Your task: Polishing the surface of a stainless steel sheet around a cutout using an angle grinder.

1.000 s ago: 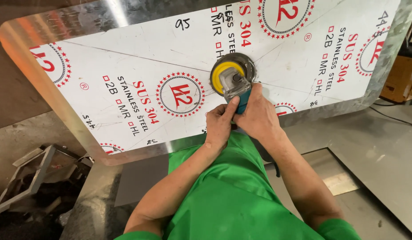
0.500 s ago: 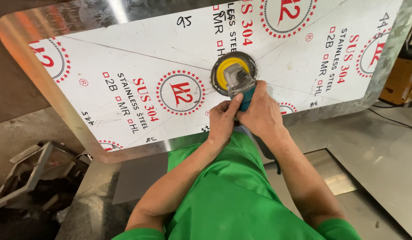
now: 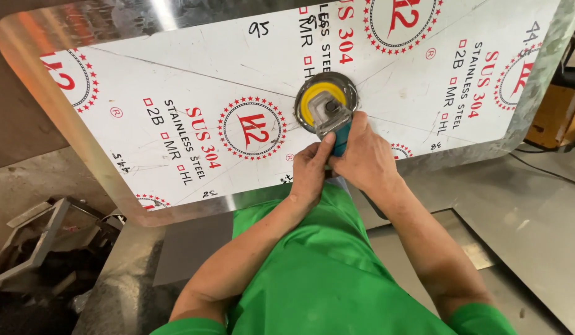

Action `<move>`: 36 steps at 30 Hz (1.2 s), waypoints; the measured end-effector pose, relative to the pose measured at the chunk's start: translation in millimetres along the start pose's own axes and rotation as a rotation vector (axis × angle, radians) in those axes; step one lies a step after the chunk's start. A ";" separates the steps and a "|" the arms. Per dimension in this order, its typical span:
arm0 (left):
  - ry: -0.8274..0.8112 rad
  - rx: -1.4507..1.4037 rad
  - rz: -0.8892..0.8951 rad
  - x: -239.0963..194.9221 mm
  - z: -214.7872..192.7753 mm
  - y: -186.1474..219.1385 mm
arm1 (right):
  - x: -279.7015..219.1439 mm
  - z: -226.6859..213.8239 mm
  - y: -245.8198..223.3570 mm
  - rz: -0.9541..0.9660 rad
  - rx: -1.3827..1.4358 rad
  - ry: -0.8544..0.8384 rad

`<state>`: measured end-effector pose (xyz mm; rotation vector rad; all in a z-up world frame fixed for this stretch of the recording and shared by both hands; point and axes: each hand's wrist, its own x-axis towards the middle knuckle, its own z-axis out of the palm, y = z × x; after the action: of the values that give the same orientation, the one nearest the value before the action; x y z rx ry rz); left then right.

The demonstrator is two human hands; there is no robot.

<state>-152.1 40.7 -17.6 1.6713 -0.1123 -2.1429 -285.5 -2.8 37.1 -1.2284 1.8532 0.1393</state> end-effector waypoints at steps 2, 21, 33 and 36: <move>-0.001 0.013 0.007 -4.6 -2.8 -1.5 | -0.9 0.5 0.5 -0.034 -0.022 -0.012; 0.071 0.119 0.043 -4.8 14.8 20.7 | 2.5 -2.4 4.1 0.062 0.086 0.000; 0.164 0.373 0.176 -0.2 15.9 19.0 | -0.1 8.7 18.7 0.082 0.280 0.075; 0.132 0.426 0.174 3.0 23.6 17.0 | -1.9 11.0 29.5 0.081 0.341 0.090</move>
<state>-170.2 19.7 -8.5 1.9439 -0.6910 -1.9657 -301.8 19.1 21.4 -0.9366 1.9101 -0.1847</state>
